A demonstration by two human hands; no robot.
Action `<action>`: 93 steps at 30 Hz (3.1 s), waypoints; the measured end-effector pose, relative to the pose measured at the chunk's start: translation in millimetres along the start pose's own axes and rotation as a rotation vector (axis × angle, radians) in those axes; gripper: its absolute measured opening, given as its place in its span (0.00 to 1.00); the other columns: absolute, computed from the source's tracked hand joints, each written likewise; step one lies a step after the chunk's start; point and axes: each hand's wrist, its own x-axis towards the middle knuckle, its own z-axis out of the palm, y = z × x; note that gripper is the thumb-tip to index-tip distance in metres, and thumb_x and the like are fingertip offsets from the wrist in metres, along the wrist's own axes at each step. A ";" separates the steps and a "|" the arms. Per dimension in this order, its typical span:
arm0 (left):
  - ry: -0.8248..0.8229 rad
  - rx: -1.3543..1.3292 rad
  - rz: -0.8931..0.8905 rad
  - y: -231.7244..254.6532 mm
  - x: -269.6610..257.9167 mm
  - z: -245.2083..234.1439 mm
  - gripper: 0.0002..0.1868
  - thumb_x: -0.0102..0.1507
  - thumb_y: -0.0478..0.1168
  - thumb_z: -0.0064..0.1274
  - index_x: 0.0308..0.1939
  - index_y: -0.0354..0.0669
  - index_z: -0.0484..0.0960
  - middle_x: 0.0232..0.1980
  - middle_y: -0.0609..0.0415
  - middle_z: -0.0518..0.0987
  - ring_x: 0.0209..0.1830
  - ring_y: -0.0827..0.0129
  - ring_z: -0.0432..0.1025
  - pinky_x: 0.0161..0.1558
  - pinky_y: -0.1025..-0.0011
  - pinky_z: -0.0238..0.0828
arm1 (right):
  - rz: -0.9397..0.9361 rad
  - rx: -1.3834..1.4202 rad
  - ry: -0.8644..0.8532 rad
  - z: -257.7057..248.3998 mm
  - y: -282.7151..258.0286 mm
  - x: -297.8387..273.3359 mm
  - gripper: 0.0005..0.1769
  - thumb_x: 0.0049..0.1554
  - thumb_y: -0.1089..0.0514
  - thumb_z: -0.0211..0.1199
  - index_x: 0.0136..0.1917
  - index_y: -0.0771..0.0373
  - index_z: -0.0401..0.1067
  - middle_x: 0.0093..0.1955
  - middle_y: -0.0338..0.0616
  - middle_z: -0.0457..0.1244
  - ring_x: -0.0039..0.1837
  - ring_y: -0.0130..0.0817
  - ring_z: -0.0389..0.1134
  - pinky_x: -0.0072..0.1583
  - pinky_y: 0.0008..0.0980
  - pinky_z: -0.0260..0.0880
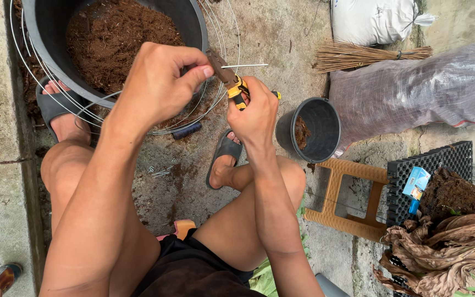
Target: The person constructs a plant pot hanger by cutting lengths of thick metal wire and bending them using pliers.
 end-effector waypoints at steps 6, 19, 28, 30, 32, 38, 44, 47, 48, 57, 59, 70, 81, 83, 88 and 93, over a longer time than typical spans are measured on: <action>0.110 -0.080 0.119 -4.2 -1.9 14.5 0.05 0.67 0.35 0.60 0.44 0.37 0.86 0.34 0.44 0.83 0.28 0.61 0.78 0.34 0.68 0.72 | 0.274 0.141 -0.155 8.1 -4.5 -5.4 0.10 0.58 0.56 0.67 0.49 0.65 0.76 0.35 0.49 0.66 0.36 0.34 0.67 0.40 0.37 0.65; 0.105 -0.058 0.027 -3.6 -3.1 16.5 0.05 0.67 0.35 0.60 0.43 0.37 0.87 0.32 0.47 0.84 0.26 0.67 0.77 0.32 0.71 0.71 | 0.276 0.403 -0.306 6.2 -8.1 -18.2 0.16 0.65 0.54 0.61 0.60 0.67 0.76 0.43 0.43 0.72 0.45 0.25 0.69 0.48 0.28 0.70; 0.097 -0.100 0.054 0.6 -5.2 21.3 0.05 0.67 0.35 0.59 0.44 0.36 0.87 0.35 0.46 0.85 0.31 0.65 0.82 0.35 0.70 0.75 | 0.214 0.575 -0.335 -1.5 1.2 -20.4 0.16 0.67 0.53 0.60 0.63 0.66 0.74 0.48 0.39 0.71 0.47 0.22 0.69 0.50 0.28 0.71; 0.105 -0.077 0.065 1.3 -5.2 22.4 0.05 0.67 0.35 0.60 0.44 0.36 0.87 0.34 0.45 0.84 0.30 0.62 0.81 0.34 0.69 0.74 | 0.248 0.461 -0.331 -4.4 -1.2 -21.1 0.15 0.67 0.53 0.61 0.59 0.65 0.76 0.42 0.39 0.69 0.41 0.22 0.65 0.43 0.27 0.67; 0.111 -0.061 0.074 1.9 -4.6 22.9 0.06 0.66 0.36 0.61 0.43 0.36 0.87 0.34 0.44 0.84 0.30 0.60 0.80 0.34 0.68 0.74 | 0.352 0.433 -0.347 -6.9 -5.4 -21.0 0.14 0.66 0.52 0.62 0.54 0.66 0.77 0.37 0.39 0.63 0.34 0.22 0.62 0.36 0.27 0.63; 0.107 -0.050 0.089 2.9 -5.4 24.5 0.05 0.66 0.36 0.61 0.42 0.37 0.87 0.35 0.45 0.84 0.30 0.58 0.80 0.35 0.66 0.74 | 0.309 0.451 -0.314 -11.2 -16.4 -15.9 0.15 0.65 0.51 0.60 0.55 0.64 0.75 0.40 0.33 0.65 0.35 0.18 0.64 0.32 0.24 0.67; 0.126 -0.011 0.134 2.0 -6.2 26.9 0.05 0.66 0.36 0.61 0.41 0.37 0.86 0.34 0.46 0.83 0.31 0.55 0.79 0.35 0.63 0.73 | 0.337 0.445 -0.298 -10.9 -19.5 -16.3 0.14 0.65 0.52 0.61 0.54 0.66 0.75 0.38 0.34 0.64 0.35 0.18 0.64 0.32 0.25 0.68; 0.124 -0.021 0.119 3.0 -6.8 28.2 0.05 0.67 0.36 0.60 0.40 0.37 0.86 0.33 0.46 0.83 0.30 0.56 0.79 0.34 0.63 0.73 | 0.355 0.419 -0.298 -10.4 -14.5 -19.4 0.13 0.64 0.52 0.61 0.52 0.66 0.76 0.35 0.33 0.62 0.34 0.17 0.63 0.32 0.25 0.68; 0.131 -0.041 0.126 3.7 -7.4 28.6 0.05 0.67 0.35 0.60 0.41 0.36 0.86 0.34 0.46 0.83 0.31 0.56 0.79 0.34 0.64 0.73 | 0.333 0.449 -0.309 -10.0 -10.6 -20.4 0.13 0.65 0.53 0.61 0.51 0.66 0.76 0.35 0.32 0.63 0.34 0.17 0.63 0.33 0.24 0.66; 0.170 -0.108 0.146 7.6 -11.0 26.6 0.05 0.67 0.35 0.60 0.44 0.36 0.86 0.36 0.47 0.84 0.29 0.60 0.78 0.32 0.67 0.71 | 0.295 0.599 -0.376 -13.4 10.9 -28.8 0.14 0.66 0.52 0.62 0.47 0.66 0.73 0.35 0.30 0.62 0.37 0.16 0.60 0.37 0.24 0.64; 0.172 -0.099 0.147 7.4 -10.9 25.0 0.05 0.68 0.35 0.60 0.43 0.36 0.86 0.36 0.47 0.84 0.29 0.60 0.78 0.32 0.66 0.71 | 0.185 0.474 -0.355 -12.8 9.8 -27.2 0.14 0.68 0.53 0.63 0.47 0.67 0.73 0.35 0.31 0.61 0.38 0.17 0.58 0.38 0.24 0.60; 0.214 -0.080 0.174 20.7 -18.7 24.3 0.03 0.68 0.35 0.60 0.43 0.39 0.86 0.36 0.48 0.83 0.33 0.56 0.80 0.35 0.64 0.74 | 0.161 0.673 -0.417 -21.1 9.1 -30.3 0.12 0.70 0.54 0.58 0.53 0.67 0.71 0.40 0.30 0.61 0.42 0.17 0.58 0.43 0.24 0.61; 0.244 -0.059 0.182 26.9 -20.6 24.8 0.02 0.67 0.34 0.59 0.42 0.40 0.85 0.35 0.49 0.82 0.32 0.55 0.78 0.33 0.64 0.72 | 0.024 0.529 -0.318 -26.7 -5.8 -26.0 0.14 0.71 0.53 0.59 0.58 0.68 0.71 0.47 0.38 0.65 0.49 0.25 0.65 0.51 0.29 0.66; 0.231 -0.080 0.182 26.3 -20.7 23.6 0.02 0.68 0.34 0.58 0.43 0.40 0.85 0.35 0.49 0.82 0.32 0.55 0.79 0.33 0.64 0.73 | -0.112 0.359 -0.209 -25.7 -12.4 -25.1 0.16 0.71 0.53 0.59 0.62 0.68 0.70 0.53 0.43 0.67 0.54 0.30 0.69 0.56 0.33 0.70; 0.242 -0.067 0.203 24.9 -21.3 23.5 0.03 0.68 0.34 0.59 0.45 0.40 0.86 0.37 0.49 0.82 0.34 0.55 0.79 0.36 0.64 0.73 | -0.185 0.269 -0.119 -22.2 -14.4 -23.2 0.15 0.73 0.53 0.60 0.64 0.68 0.70 0.56 0.47 0.66 0.55 0.33 0.69 0.56 0.32 0.70; 0.232 -0.090 0.207 26.7 -22.9 24.2 0.03 0.69 0.35 0.59 0.45 0.41 0.86 0.37 0.50 0.82 0.34 0.56 0.79 0.36 0.65 0.73 | -0.088 0.362 -0.180 -25.4 -3.5 -28.2 0.16 0.70 0.51 0.61 0.60 0.67 0.72 0.51 0.43 0.67 0.52 0.31 0.68 0.54 0.32 0.68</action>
